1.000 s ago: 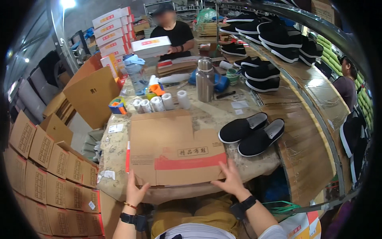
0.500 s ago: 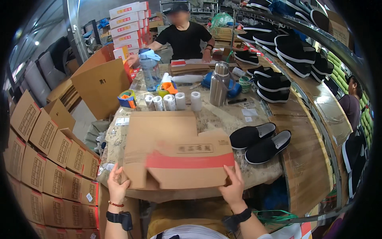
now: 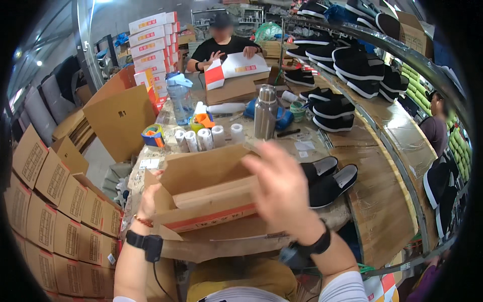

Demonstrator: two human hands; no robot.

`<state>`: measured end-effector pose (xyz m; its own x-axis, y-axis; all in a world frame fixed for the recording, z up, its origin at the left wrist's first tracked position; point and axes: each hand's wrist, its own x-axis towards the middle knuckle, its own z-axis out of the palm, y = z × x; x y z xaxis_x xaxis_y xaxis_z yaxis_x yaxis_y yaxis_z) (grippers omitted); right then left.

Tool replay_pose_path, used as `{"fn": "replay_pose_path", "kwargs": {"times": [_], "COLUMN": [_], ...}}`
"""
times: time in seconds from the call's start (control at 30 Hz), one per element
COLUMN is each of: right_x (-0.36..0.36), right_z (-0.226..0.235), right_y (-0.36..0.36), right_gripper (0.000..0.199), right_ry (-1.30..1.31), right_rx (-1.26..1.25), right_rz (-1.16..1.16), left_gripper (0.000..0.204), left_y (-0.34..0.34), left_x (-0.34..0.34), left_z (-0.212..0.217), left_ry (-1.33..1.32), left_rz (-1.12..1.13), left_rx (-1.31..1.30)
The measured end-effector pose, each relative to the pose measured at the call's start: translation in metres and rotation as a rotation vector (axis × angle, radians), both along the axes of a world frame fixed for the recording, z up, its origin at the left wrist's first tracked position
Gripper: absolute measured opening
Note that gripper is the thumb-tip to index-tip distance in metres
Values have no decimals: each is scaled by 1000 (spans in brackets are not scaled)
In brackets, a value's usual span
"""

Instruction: The recorder folds cardboard shoe boxes, places pairs of shoes inside, and applies identification labels to the stacked boxes.

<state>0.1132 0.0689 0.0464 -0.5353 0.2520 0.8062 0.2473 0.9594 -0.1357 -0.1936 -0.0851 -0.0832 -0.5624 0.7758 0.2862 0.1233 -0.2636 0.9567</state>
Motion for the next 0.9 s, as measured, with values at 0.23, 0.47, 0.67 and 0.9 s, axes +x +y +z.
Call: {"fn": "replay_pose_path", "kwargs": {"times": [0.23, 0.47, 0.67, 0.9], "right_x": [-70, -36, -21, -12], "right_z": [-105, -87, -132, -104], "right_y": [36, 59, 89, 89], "right_gripper": [23, 11, 52, 56], "right_ry": [-175, 305, 56, -294], "right_rx": [-493, -19, -694, -675], "right_rz": [344, 83, 101, -61], "left_gripper": [67, 114, 79, 69], "left_y": [20, 23, 18, 28], "left_x": [29, 38, 31, 74], "left_z": [9, 24, 1, 35], "left_ry": [-137, 613, -57, 978], "left_rz": [-10, 169, 20, 281], "left_rx": [-230, -651, -264, -627]}}
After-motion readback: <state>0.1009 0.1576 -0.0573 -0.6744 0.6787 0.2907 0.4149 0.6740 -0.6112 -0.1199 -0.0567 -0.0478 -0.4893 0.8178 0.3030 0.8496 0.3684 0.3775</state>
